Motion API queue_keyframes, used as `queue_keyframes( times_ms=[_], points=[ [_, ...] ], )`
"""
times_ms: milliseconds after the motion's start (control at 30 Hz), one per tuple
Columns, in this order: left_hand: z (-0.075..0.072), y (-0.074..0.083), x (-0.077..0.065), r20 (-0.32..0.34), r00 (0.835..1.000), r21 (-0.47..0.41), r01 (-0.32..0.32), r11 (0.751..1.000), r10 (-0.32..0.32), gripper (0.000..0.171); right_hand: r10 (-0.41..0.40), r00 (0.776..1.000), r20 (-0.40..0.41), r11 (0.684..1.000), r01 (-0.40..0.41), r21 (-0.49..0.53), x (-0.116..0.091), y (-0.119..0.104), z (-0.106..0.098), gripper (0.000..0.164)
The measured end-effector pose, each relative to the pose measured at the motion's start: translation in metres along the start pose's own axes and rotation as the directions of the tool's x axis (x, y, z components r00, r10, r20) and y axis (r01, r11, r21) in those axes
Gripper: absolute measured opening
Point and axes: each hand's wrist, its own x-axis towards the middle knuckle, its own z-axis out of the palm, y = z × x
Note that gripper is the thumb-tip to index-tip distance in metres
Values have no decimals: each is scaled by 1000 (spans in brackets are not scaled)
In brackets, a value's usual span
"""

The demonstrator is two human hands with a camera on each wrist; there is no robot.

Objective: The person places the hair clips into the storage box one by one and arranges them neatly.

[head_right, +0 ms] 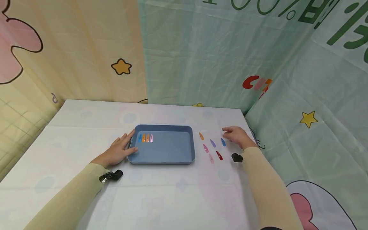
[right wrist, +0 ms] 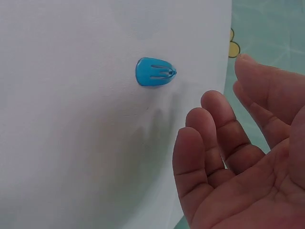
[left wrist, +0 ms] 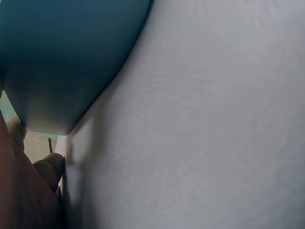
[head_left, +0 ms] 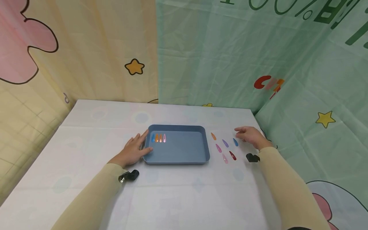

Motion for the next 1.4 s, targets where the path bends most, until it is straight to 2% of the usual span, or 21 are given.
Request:
queue_keyframes(
  times_ms=[600, 1400],
  points=[
    [0, 2, -1, 1, 1000, -6, 6, 1000, -6, 92, 19, 1000, 10, 997, -19, -71, 2, 17, 12, 53],
    [-1, 2, -1, 2, 1000, -13, 17, 1000, -17, 92, -14, 998, -58, 990, 6, -144, 2, 16, 27, 44]
  ],
)
